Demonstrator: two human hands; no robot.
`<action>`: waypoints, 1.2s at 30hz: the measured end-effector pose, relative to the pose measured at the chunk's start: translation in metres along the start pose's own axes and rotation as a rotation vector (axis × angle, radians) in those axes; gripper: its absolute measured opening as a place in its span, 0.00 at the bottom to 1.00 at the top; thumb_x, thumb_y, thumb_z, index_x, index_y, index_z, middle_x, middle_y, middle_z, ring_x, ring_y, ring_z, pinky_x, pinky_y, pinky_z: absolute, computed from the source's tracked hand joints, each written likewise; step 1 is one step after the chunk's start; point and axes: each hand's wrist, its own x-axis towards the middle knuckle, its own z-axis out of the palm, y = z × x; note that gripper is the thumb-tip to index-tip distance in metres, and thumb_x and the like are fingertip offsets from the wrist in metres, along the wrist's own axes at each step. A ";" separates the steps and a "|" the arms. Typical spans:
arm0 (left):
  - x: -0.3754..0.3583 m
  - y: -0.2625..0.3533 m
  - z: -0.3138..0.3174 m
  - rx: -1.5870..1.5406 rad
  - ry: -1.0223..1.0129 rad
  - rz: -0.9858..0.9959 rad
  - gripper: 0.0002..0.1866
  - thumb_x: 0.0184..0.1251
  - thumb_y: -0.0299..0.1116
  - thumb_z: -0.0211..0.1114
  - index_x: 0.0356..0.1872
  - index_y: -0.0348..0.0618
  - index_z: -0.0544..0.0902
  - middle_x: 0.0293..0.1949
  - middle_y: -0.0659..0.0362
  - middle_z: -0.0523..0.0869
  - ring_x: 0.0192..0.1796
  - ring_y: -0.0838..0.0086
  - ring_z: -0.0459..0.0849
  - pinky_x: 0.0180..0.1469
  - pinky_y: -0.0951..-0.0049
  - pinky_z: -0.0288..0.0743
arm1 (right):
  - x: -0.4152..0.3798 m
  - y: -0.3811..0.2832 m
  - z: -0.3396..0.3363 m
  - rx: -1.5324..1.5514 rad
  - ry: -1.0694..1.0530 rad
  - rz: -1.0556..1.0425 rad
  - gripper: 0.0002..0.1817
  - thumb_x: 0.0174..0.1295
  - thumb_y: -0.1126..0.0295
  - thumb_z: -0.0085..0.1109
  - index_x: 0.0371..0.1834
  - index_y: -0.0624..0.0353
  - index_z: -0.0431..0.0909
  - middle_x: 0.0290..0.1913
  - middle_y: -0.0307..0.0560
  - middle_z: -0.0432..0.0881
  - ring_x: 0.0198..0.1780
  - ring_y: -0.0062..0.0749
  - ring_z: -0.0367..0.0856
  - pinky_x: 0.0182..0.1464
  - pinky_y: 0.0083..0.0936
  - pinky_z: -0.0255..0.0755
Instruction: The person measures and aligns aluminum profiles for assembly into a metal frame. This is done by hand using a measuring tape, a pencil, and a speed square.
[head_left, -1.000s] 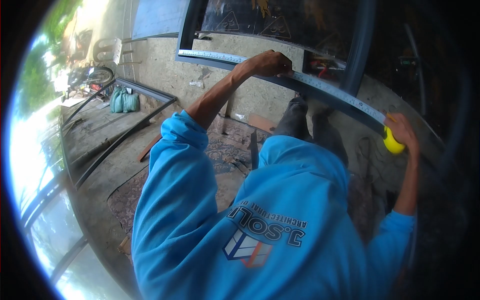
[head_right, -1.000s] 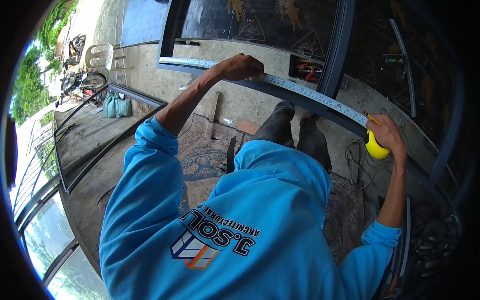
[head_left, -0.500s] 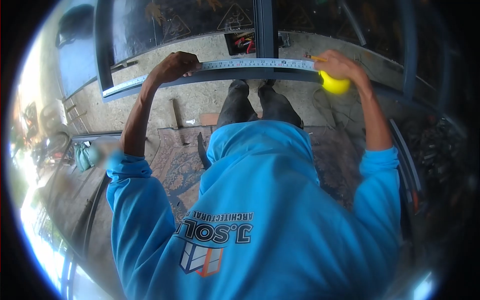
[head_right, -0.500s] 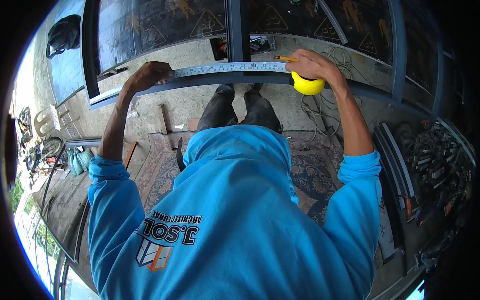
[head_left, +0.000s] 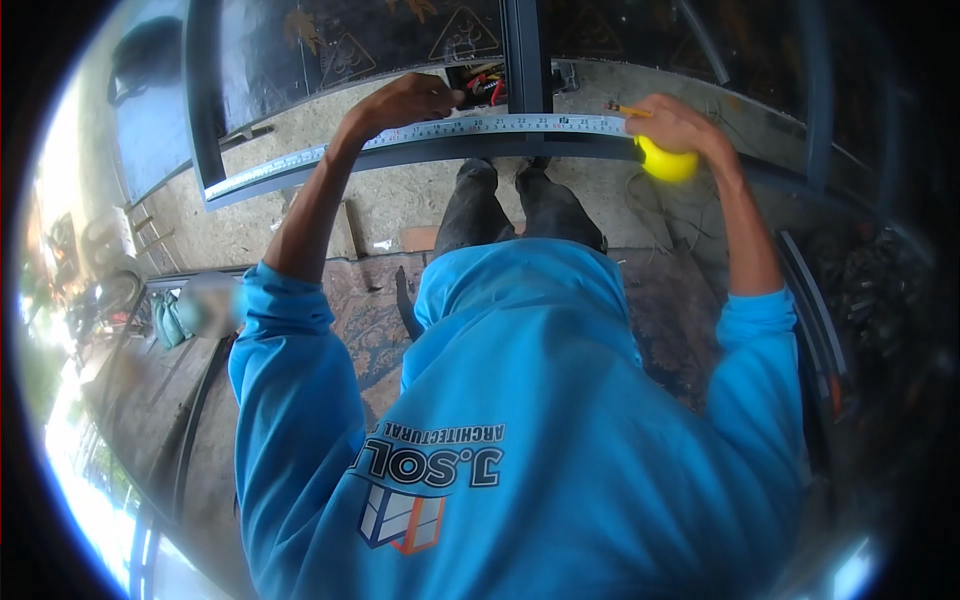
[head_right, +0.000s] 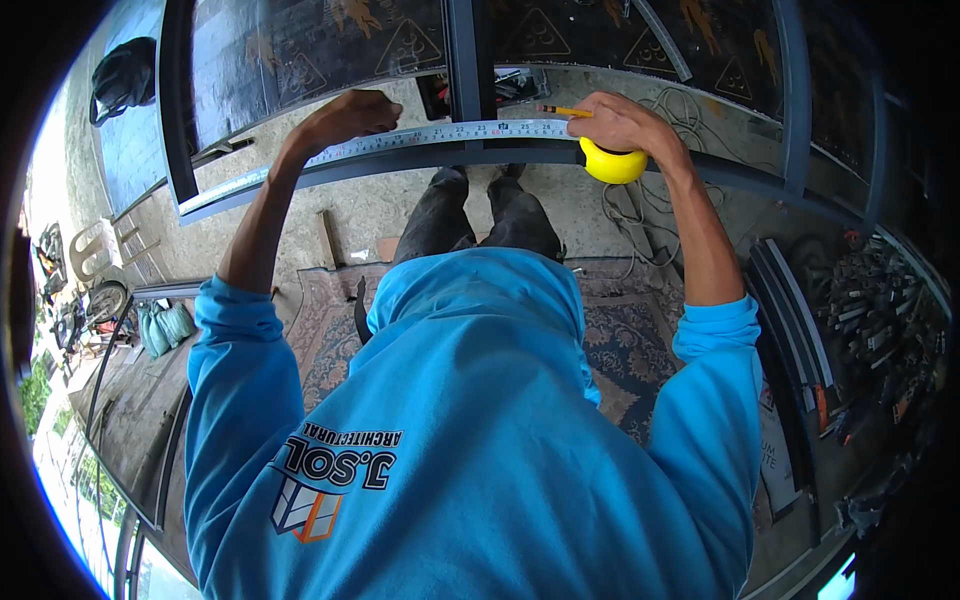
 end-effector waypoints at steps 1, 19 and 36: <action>0.006 0.019 0.009 -0.003 0.001 0.002 0.36 0.63 0.67 0.49 0.43 0.39 0.82 0.42 0.49 0.85 0.45 0.64 0.84 0.47 0.62 0.78 | -0.002 -0.004 -0.002 -0.017 -0.024 0.044 0.19 0.57 0.60 0.55 0.38 0.69 0.80 0.24 0.54 0.79 0.26 0.34 0.76 0.33 0.30 0.67; 0.067 0.033 0.044 0.060 -0.168 -0.158 0.18 0.70 0.40 0.54 0.49 0.36 0.80 0.47 0.48 0.82 0.47 0.60 0.82 0.54 0.59 0.72 | 0.003 0.014 0.010 -0.018 0.083 -0.071 0.20 0.57 0.58 0.54 0.40 0.66 0.82 0.28 0.55 0.81 0.31 0.41 0.79 0.39 0.31 0.71; 0.073 0.027 0.051 0.134 -0.134 -0.153 0.17 0.71 0.35 0.53 0.55 0.36 0.78 0.57 0.48 0.78 0.55 0.56 0.79 0.60 0.62 0.69 | 0.004 0.014 0.010 -0.036 0.105 -0.096 0.20 0.56 0.58 0.54 0.37 0.68 0.81 0.35 0.58 0.81 0.37 0.42 0.79 0.42 0.32 0.70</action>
